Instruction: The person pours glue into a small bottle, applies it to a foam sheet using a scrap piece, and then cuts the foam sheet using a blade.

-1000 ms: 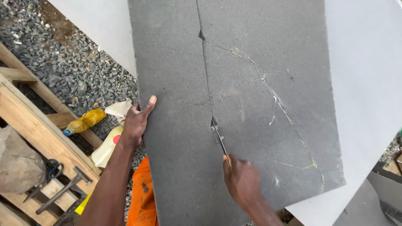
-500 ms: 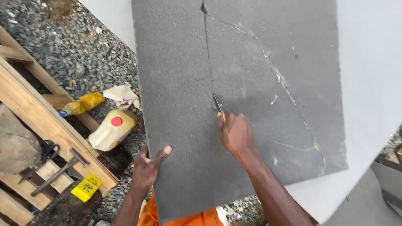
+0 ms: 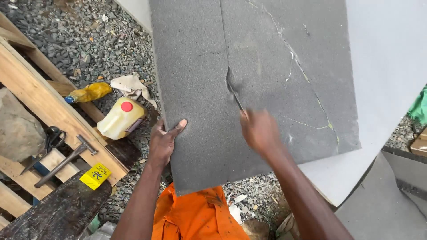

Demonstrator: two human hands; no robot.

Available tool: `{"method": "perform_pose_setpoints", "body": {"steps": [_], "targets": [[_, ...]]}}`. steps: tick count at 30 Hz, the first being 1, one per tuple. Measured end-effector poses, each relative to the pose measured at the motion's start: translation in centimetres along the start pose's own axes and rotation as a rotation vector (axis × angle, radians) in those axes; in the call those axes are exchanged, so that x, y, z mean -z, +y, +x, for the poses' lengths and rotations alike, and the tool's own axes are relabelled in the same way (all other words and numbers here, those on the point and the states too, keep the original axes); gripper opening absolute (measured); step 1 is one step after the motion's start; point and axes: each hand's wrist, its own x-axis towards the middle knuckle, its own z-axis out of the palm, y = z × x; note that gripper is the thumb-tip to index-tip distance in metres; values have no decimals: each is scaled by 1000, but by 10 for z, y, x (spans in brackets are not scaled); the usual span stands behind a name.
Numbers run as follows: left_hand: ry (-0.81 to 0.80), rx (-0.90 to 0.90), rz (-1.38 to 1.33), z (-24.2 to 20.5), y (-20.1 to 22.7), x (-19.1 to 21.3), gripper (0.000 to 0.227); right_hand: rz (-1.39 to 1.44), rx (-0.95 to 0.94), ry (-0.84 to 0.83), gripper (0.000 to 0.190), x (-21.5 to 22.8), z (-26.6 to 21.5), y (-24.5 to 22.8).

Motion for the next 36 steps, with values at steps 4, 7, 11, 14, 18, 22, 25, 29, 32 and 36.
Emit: {"method": "perform_pose_setpoints", "body": {"steps": [4, 7, 11, 14, 18, 22, 25, 29, 32, 36], "targets": [[57, -113, -114, 26, -16, 11, 70, 72, -122, -45, 34, 18, -67, -14], [46, -120, -144, 17, -18, 1, 61, 92, -131, -18, 32, -13, -15, 0], [63, -183, -148, 12, -18, 3, 54, 265, -132, -28, 39, -23, -2, -14], [46, -186, -209, 12, -9, 6, 43, 150, -209, -144, 37, 1, -96, -16], [53, -191, -185, 56, -58, 25, 45, 173, -210, -240, 32, 18, -70, -31], [73, -181, -159, -1, 6, 17, 43, 268, -176, -141, 35, -27, -44, -26], [88, -59, -121, 18, -6, 19, 81, 249, -165, -181, 31, -7, -132, -21], [41, 14, -196, 13, 7, 21, 97, 270, -387, -463, 35, 35, -103, -45], [60, 17, -149, 21, -5, 19, 117, 405, -241, -227, 50, -25, -39, -25], [25, -16, -254, 27, -6, 17, 80, 249, -357, -474, 34, -7, -153, -43]]}}
